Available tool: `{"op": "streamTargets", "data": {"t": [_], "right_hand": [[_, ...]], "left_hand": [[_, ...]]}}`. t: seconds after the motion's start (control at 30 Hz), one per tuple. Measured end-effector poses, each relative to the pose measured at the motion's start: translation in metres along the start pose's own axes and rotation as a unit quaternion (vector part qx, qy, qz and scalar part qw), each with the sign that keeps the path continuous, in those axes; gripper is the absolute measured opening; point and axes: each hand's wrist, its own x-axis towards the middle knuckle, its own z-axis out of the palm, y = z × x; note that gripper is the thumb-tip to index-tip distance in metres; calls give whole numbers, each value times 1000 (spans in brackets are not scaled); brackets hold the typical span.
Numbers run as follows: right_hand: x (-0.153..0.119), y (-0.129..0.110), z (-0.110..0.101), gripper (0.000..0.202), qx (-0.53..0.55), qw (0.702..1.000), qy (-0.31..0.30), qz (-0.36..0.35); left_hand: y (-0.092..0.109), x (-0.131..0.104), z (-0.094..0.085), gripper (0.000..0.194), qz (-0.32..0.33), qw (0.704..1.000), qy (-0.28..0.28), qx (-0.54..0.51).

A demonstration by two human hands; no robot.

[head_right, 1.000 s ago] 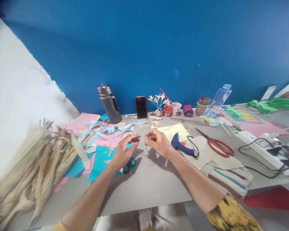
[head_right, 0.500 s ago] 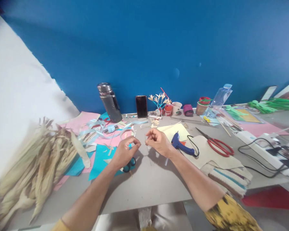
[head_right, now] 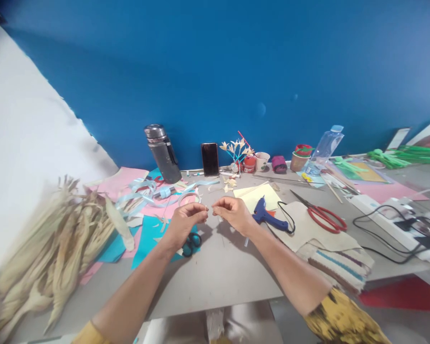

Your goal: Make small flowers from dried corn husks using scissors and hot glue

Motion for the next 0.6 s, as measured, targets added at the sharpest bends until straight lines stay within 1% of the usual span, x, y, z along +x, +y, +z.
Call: {"op": "streamTargets", "data": {"t": [0.07, 0.13, 0.37, 0.5, 0.6], "right_hand": [[-2, 1, 4, 22, -21, 1000, -16, -8], [-4, 1, 6, 22, -34, 999, -26, -16], [-6, -2, 10, 23, -44, 999, -24, -11], [-6, -2, 10, 25, -21, 999, -32, 10], [-6, 1, 9, 27, 22, 999, -43, 22]], "left_hand": [[-2, 0, 1, 21, -8, 999, 6, -33], [-3, 1, 1, 22, -8, 999, 7, -40], [-6, 0, 2, 23, -15, 999, 14, -42], [-7, 1, 3, 31, -39, 995, 2, -96], [-8, 2, 4, 36, -65, 987, -23, -147]]}}
